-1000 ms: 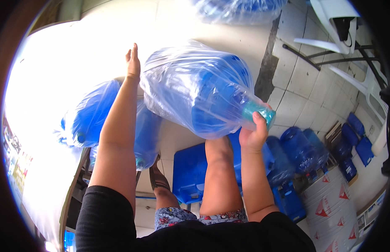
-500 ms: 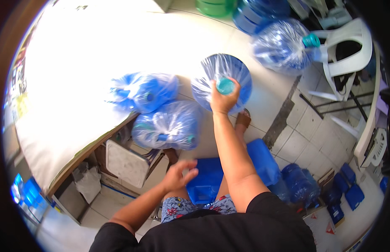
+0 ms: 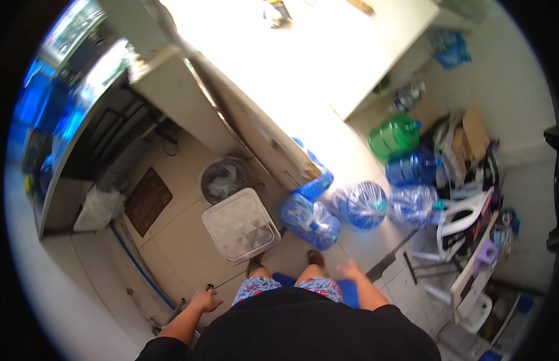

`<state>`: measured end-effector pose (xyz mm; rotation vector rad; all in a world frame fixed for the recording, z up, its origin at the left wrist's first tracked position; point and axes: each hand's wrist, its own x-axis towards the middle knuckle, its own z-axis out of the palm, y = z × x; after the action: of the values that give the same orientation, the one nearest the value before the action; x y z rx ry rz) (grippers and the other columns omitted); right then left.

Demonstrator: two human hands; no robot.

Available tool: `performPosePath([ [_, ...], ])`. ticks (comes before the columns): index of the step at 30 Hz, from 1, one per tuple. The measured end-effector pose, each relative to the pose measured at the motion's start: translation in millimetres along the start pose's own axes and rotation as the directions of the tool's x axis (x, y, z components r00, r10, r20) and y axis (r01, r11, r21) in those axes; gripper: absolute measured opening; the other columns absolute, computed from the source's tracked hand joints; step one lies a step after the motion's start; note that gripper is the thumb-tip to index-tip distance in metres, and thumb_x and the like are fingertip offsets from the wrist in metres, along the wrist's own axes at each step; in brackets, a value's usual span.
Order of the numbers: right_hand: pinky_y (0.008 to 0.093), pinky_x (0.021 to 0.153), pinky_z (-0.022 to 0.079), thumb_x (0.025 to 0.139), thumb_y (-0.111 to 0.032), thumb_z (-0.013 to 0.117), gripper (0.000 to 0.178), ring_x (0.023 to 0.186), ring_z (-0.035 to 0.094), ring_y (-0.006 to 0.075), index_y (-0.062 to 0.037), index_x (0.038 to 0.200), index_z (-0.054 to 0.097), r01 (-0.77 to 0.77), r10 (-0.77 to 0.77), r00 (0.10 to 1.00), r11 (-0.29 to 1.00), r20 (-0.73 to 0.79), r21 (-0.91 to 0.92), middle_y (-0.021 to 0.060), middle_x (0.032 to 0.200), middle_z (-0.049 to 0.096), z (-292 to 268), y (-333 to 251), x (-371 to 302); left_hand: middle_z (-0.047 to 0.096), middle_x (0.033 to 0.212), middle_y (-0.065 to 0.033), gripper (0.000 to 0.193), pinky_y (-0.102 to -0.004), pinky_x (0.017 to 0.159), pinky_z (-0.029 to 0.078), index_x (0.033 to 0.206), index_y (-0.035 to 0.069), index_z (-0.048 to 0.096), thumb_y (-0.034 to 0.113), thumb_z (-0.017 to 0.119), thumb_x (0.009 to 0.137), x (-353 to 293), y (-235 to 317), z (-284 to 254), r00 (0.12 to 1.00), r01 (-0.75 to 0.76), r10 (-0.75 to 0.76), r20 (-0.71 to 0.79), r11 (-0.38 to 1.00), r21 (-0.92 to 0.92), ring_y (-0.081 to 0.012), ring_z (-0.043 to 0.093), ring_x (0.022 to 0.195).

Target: The person removes a plastic bag from a large blue water dispenser bottle, places the bottle on a stainless steel counter, and wipes the bottle and counter with a sponge and cloth. The person then dries the bottle with a cloth.

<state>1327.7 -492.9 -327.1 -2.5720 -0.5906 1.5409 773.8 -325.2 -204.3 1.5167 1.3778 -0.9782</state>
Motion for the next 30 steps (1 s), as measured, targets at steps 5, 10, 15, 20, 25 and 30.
performPosePath([
  [5,0.036,0.102,0.044,0.083,-0.047,0.069,0.06,0.119,0.059,0.0286,-0.0088,0.128,0.063,0.38,-0.145,0.831,0.854,0.538,-0.356,0.0154,0.129,0.062,22.4,-50.5,-12.2,0.064,0.124,-0.02,0.065,-0.04,0.102,0.045,0.122,0.005,0.064,0.057,0.063,0.084,-16.0,-27.2,53.8,0.981,0.088,-0.162,-0.105,0.859,-0.504,-0.0349,0.058,0.12],
  [10,0.0372,0.1,0.045,0.08,-0.044,0.074,0.062,0.118,0.06,0.0283,-0.0048,0.127,0.063,0.324,-0.257,0.923,0.921,0.286,-0.218,0.0187,0.125,0.064,-26.3,-154.8,22.1,0.064,0.123,-0.0187,0.062,-0.0385,0.101,0.045,0.121,0.005,0.065,0.055,0.062,0.084,-40.3,-13.9,90.8,0.913,0.031,-0.32,-0.253,0.672,-0.74,-0.0332,0.059,0.118],
  [15,0.0355,0.096,0.049,0.082,-0.042,0.074,0.062,0.113,0.063,0.0273,0.0009,0.125,0.062,0.431,-0.399,0.9,0.767,0.173,-0.475,0.0184,0.122,0.066,-65.6,-239.8,28.1,0.067,0.118,-0.0185,0.06,-0.0379,0.095,0.049,0.12,0.003,0.065,0.053,0.064,0.086,-61.1,-21.5,103.8,0.904,-0.127,-0.254,-0.344,0.608,-0.783,-0.0301,0.063,0.111],
  [20,0.0361,0.099,0.046,0.08,-0.047,0.075,0.069,0.118,0.06,0.0279,-0.0008,0.129,0.06,0.578,-0.468,0.811,0.55,0.35,-0.604,0.0183,0.125,0.064,21.6,-317.0,-8.1,0.068,0.105,-0.0133,0.056,-0.0363,0.084,0.051,0.119,0.001,0.062,0.048,0.065,0.089,-37.8,-88.4,112.0,0.884,-0.171,-0.409,-0.226,0.166,-0.971,-0.0232,0.064,0.093],
  [25,0.035,0.088,0.051,0.081,-0.053,0.071,0.073,0.11,0.063,0.0258,-0.0043,0.133,0.057,0.655,-0.284,0.706,0.609,0.649,-0.447,0.0152,0.123,0.065,205.6,-420.0,-99.8,0.063,0.097,-0.0081,0.055,-0.0338,0.077,0.051,0.121,0.0,0.058,0.046,0.064,0.091,-13.7,-215.4,92.6,0.831,-0.36,-0.488,-0.267,-0.104,-0.927,-0.0179,0.058,0.083],
  [30,0.0346,0.092,0.05,0.085,-0.046,0.07,0.064,0.109,0.064,0.0235,-0.002,0.131,0.059,0.83,-0.549,0.557,0.358,0.623,-0.428,0.0163,0.124,0.065,316.1,-573.6,-179.8,0.067,0.109,-0.0173,0.05,-0.0366,0.089,0.05,0.116,0.001,0.063,0.042,0.066,0.089,-37.0,-329.8,92.9,0.766,-0.271,-0.581,-0.275,0.096,-0.958,-0.0258,0.063,0.102],
])
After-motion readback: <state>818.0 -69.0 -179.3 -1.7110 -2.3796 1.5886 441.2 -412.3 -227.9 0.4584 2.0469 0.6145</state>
